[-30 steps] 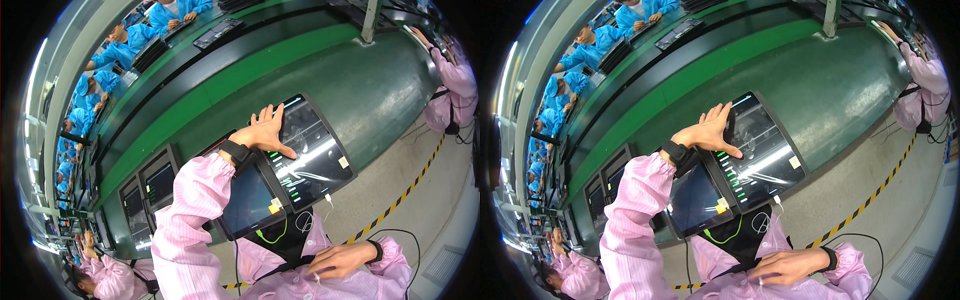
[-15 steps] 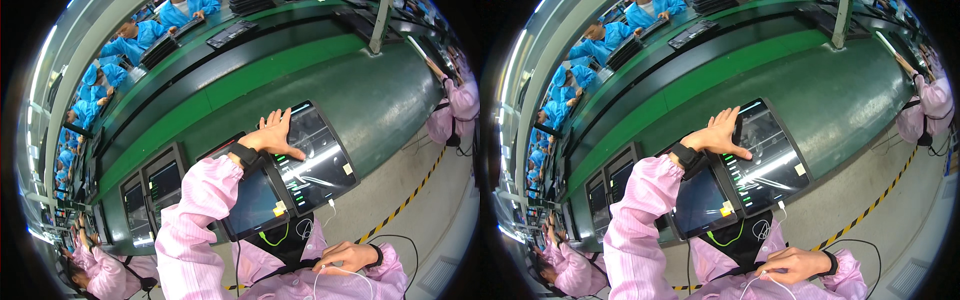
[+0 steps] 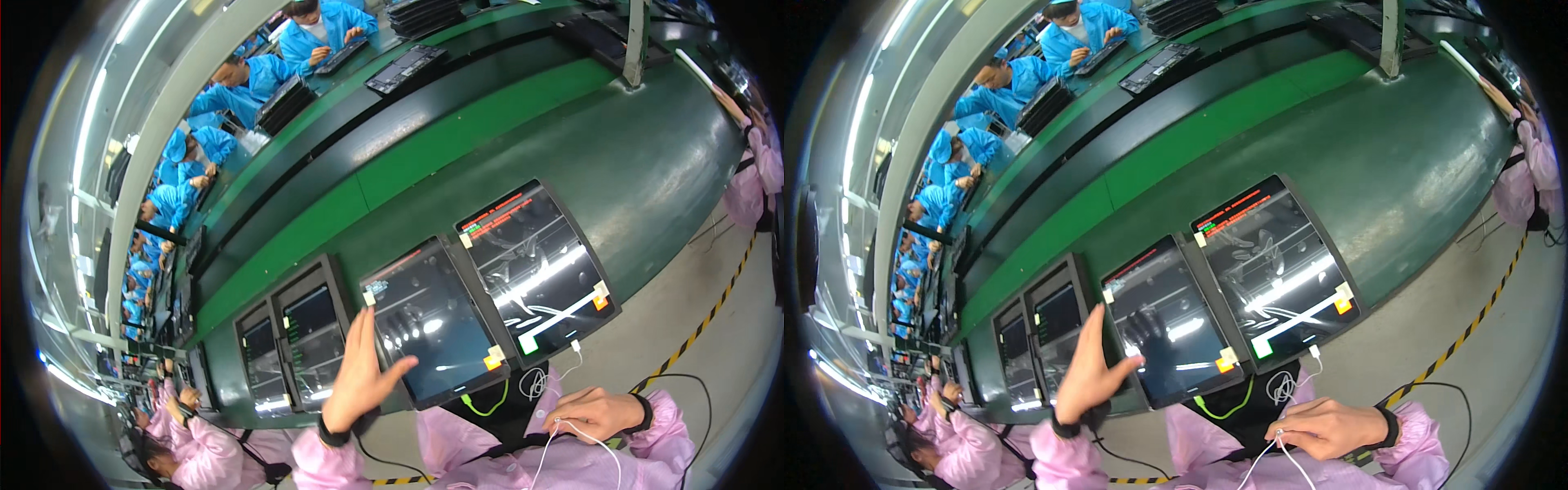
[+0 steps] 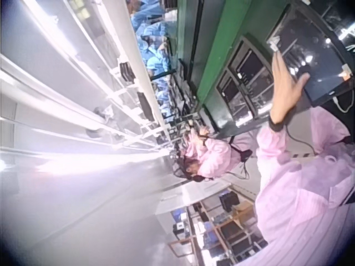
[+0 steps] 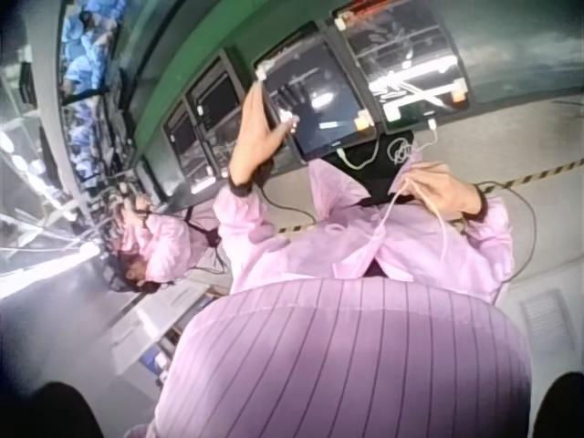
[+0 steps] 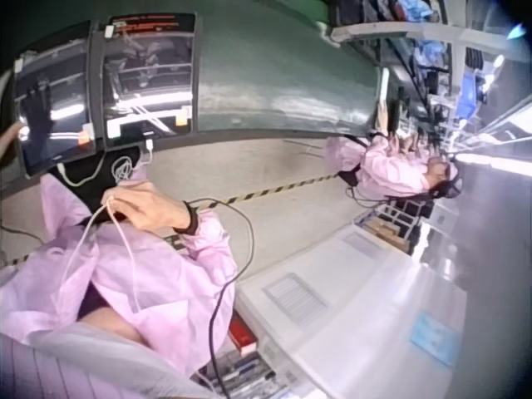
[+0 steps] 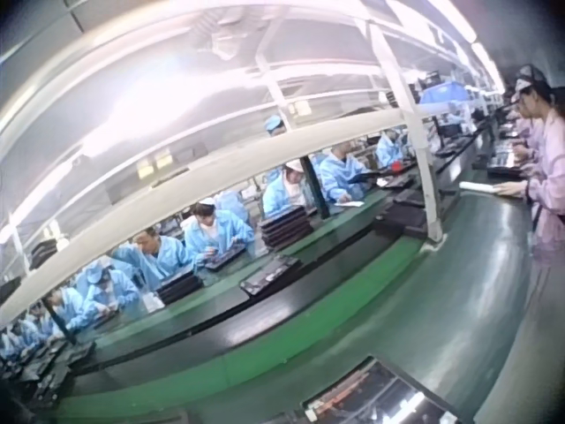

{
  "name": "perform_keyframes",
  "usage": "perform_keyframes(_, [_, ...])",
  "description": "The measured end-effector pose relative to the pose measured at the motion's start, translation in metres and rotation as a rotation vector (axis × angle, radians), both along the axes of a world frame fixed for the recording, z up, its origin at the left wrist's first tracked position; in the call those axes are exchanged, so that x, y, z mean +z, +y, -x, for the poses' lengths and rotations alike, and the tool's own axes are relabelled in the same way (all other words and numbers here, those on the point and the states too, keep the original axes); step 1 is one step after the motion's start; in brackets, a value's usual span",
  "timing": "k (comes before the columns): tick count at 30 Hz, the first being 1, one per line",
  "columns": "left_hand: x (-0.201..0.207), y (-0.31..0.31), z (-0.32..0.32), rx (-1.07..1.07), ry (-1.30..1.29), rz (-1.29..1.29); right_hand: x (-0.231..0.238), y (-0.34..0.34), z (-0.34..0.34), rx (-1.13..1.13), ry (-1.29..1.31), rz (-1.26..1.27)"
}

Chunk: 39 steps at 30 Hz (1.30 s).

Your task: Interacting with and testing two tablet computers on an assembly line using a stylus and fingers.

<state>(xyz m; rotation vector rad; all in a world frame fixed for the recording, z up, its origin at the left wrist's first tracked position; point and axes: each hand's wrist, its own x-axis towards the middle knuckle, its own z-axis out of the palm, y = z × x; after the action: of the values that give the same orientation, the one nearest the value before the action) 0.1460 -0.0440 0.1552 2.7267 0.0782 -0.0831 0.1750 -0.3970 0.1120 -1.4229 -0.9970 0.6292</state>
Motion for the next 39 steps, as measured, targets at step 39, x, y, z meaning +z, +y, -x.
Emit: perform_keyframes(39, [-0.088, -0.027, 0.081, 0.252, -0.045, 0.506, -0.047, -0.03, -0.044, -0.791, -0.216, 0.675])
